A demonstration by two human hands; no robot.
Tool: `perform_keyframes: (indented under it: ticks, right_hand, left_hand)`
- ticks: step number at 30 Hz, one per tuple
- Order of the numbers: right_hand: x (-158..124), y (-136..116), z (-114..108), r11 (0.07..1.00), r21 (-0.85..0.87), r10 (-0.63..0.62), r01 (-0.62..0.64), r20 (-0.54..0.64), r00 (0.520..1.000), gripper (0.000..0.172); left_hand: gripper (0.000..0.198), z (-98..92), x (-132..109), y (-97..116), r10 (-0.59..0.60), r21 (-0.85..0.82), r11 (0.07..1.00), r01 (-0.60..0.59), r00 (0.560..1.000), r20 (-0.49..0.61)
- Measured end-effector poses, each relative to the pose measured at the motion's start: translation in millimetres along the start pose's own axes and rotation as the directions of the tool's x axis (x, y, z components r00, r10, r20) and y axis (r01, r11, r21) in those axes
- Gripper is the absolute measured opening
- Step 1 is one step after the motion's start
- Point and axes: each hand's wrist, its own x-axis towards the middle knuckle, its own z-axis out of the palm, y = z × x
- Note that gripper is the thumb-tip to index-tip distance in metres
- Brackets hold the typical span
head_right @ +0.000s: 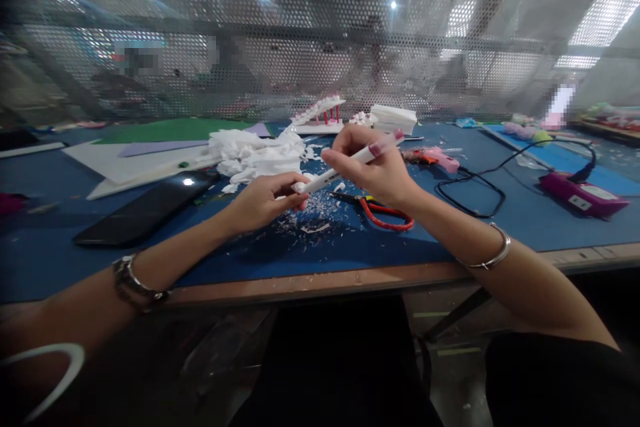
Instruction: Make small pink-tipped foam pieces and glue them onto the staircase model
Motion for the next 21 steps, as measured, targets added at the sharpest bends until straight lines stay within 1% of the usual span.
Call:
perform_keyframes:
  ticks: [2, 3, 5, 7, 13, 19, 21]
  right_hand:
    - [-2.3, 1.1, 3.1, 0.998, 0.046, 0.033, -0.037, 0.092, 0.995, 0.021]
    - [-3.7, 1.6, 4.6, 0.997, 0.051, 0.050, -0.057, 0.134, 0.990, 0.024]
    - [-6.2, 3.0, 6.9, 0.997, 0.038, 0.065, -0.072, 0.168, 0.984, 0.030]
    - [-8.1, 5.5, 8.4, 0.997, 0.016, 0.068, -0.072, 0.172, 0.983, 0.032]
    - [-8.8, 13.1, 8.9, 0.993, -0.015, 0.114, -0.113, 0.193, 0.975, 0.028]
    - [-7.8, 11.9, 7.1, 0.997, -0.024, 0.078, -0.076, 0.130, 0.988, 0.031]
    - [-8.1, 11.8, 7.7, 0.997, -0.027, 0.073, -0.070, 0.127, 0.989, 0.032]
  left_hand:
    - [0.031, -0.5, -1.1, 0.7, 0.004, 0.040, 0.999, -0.004, 1.000, -0.016]
    - [0.031, -0.7, -1.5, 1.2, 0.011, 0.058, 0.998, -0.009, 1.000, -0.028]
    - [0.031, -0.8, -2.3, 2.5, 0.030, 0.080, 0.996, -0.026, 0.999, -0.043]
    - [0.032, -0.9, -2.5, 3.6, 0.046, 0.085, 0.995, -0.043, 0.998, -0.043]
    - [0.033, -0.6, -2.1, 4.7, 0.093, 0.102, 0.991, -0.087, 0.994, -0.049]
    - [0.029, -0.2, -2.0, 5.0, 0.114, 0.126, 0.986, -0.107, 0.992, -0.050]
    - [0.029, -0.2, -2.0, 5.1, 0.118, 0.122, 0.986, -0.110, 0.992, -0.054]
